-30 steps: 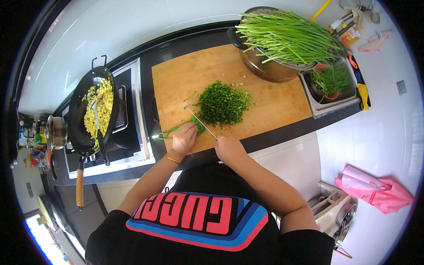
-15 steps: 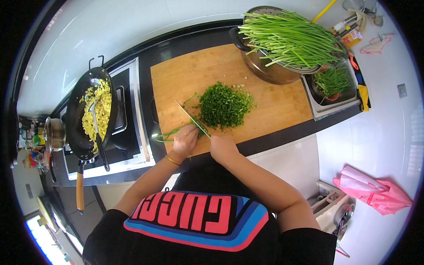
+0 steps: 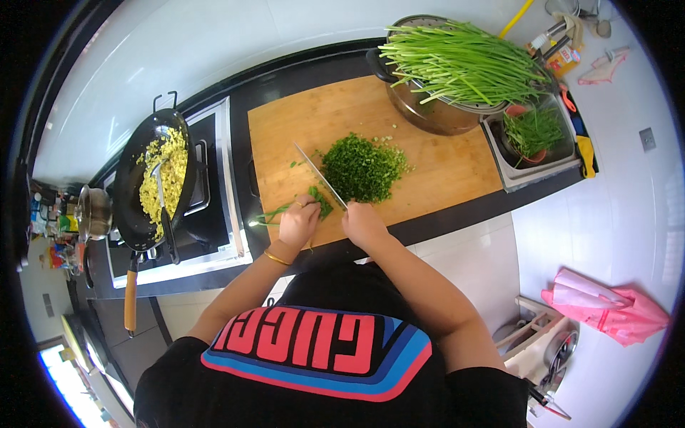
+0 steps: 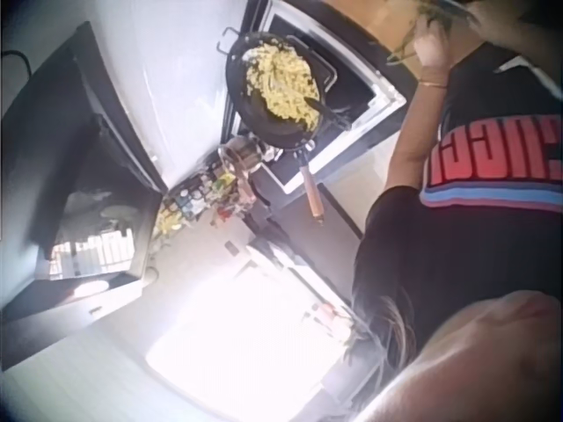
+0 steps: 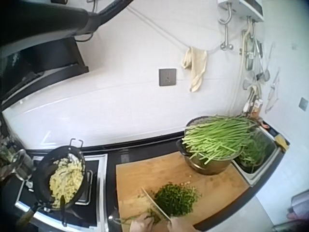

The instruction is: The person chops a large bunch of green onions on a wooden cutting board using a cleaver. The person holds the green onions with the left hand and uses the right hand to slice them into small pieces. A wok with scrambled eggs is visible on the stove to the left.

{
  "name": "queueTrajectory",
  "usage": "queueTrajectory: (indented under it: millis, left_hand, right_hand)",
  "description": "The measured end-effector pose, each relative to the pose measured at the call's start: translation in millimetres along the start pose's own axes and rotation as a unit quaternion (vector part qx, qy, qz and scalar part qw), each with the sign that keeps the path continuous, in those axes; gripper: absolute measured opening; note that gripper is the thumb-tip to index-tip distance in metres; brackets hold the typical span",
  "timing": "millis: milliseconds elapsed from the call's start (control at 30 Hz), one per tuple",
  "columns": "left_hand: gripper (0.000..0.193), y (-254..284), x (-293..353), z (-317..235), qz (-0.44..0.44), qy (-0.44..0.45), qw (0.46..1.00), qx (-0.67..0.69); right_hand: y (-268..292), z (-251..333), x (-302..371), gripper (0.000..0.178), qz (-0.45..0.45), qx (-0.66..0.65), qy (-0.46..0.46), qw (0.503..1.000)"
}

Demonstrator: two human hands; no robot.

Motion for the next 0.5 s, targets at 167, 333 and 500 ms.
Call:
queueTrajectory:
  millis: [167, 333, 500]
  left_hand:
    - [0.009, 10, 5, -7, -0.037, -0.06, 0.997, -0.01]
    - [0.009, 9, 9, -4, -0.052, -0.057, 0.997, -0.002]
    - [0.009, 6, 8, -1, -0.055, -0.052, 0.997, 0.002]
  right_hand:
    - [14, 17, 25, 0.017, 0.055, 0.038, -0.017, 0.998]
    - [12, 15, 37, 0.017, 0.062, 0.063, 0.003, 0.996]
    - [7, 11, 37, 0.016, 0.081, 0.061, -0.008, 0.995]
Point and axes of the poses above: each hand's wrist, its own x-axis away from the middle knuckle, its own y-axis out of the back of the hand, z = x × y, the point moved 10 cm from there along -x, towards the middle knuckle, and after that the axes turned 4 degrees about -x, right-handed, at the moved point
